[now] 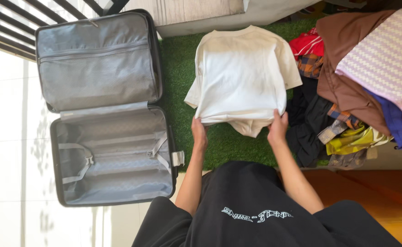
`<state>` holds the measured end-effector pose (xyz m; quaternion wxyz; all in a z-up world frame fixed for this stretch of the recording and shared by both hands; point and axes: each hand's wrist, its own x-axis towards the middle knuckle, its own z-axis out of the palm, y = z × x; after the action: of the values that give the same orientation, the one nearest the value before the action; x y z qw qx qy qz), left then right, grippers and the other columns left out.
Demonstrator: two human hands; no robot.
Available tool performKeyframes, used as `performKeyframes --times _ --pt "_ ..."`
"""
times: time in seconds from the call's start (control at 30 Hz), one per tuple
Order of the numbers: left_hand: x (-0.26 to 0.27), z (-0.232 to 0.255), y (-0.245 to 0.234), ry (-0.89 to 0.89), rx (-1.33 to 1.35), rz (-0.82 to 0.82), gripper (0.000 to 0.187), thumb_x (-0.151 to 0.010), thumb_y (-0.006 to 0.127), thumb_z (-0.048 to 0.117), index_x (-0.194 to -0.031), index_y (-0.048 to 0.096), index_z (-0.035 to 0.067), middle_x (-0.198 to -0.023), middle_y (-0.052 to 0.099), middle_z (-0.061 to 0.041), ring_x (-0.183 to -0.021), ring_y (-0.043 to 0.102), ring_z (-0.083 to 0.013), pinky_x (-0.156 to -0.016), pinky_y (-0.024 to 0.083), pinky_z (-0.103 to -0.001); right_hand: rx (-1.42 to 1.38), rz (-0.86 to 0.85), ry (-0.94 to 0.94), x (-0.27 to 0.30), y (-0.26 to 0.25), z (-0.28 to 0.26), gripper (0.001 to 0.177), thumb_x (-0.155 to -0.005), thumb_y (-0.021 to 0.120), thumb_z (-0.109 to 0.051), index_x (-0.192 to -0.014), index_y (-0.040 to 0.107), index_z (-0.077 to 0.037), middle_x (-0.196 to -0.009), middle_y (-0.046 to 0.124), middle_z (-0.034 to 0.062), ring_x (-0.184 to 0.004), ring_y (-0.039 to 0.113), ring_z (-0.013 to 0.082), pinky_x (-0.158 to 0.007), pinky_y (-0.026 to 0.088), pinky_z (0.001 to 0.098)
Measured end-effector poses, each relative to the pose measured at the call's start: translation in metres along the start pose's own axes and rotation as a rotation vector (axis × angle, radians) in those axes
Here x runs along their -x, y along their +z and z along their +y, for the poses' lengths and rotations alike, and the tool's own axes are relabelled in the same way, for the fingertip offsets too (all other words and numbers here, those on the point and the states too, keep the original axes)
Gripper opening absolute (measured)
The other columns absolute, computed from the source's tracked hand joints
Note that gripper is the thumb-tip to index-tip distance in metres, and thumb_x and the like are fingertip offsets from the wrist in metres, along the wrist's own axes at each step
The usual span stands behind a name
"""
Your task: The person folds a shirt on the ground by hand, places it into an open suitcase, and folds a second shirt.
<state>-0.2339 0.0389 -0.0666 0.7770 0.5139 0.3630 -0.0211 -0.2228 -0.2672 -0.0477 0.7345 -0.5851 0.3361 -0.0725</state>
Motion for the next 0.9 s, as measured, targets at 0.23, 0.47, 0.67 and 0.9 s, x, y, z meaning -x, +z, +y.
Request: performKeyframes --times 0.23,0.47,0.67,0.9 --pt "0.064 0.003 -0.055 0.039 -0.255 -0.108 0.069 -0.097 0.058 0.026 -0.155 0.030 0.000 -0.137 0.063 -0.029 -0.116 0.064 -0.0282 -0.100 0.050 -0.041 0.274 -0.109 0.115 0.033 -0.052 -0.029 0.041 -0.105 0.057 -0.027 -0.139 0.054 -0.004 -0.128 0.065 0.0096 -0.111 0.061 0.0183 -0.086 0.049 0.0360" --pt "0.108 -0.064 -0.067 -0.026 -0.354 -0.142 0.079 -0.102 0.076 0.037 -0.151 0.034 -0.008 -0.142 0.059 -0.027 -0.124 0.060 -0.0261 -0.105 0.046 -0.040 0.322 -0.263 0.177 0.059 -0.083 0.000 0.041 -0.102 0.063 -0.026 -0.136 0.060 -0.004 -0.131 0.067 0.0077 -0.117 0.059 0.0157 -0.093 0.045 0.0376" --pt "0.083 -0.033 -0.094 0.052 -0.109 -0.108 0.064 -0.101 0.065 0.028 -0.150 0.044 -0.008 -0.120 0.066 -0.019 -0.098 0.063 -0.0271 -0.081 0.053 -0.045 0.047 -0.244 0.099 0.049 -0.117 0.000 0.038 -0.110 0.070 -0.028 -0.131 0.055 0.000 -0.119 0.068 0.0140 -0.103 0.066 0.0234 -0.088 0.049 0.0461" --pt "0.155 0.060 -0.083 0.027 -1.534 -0.182 0.107 -0.076 0.082 0.028 -0.161 0.019 0.012 -0.131 0.053 -0.025 -0.114 0.059 -0.0431 -0.095 0.050 -0.051 1.167 -0.069 0.070 0.081 -0.147 -0.024 0.065 -0.091 0.072 -0.048 -0.142 0.058 -0.010 -0.114 0.070 0.0199 -0.106 0.068 0.0397 -0.093 0.053 0.0474"
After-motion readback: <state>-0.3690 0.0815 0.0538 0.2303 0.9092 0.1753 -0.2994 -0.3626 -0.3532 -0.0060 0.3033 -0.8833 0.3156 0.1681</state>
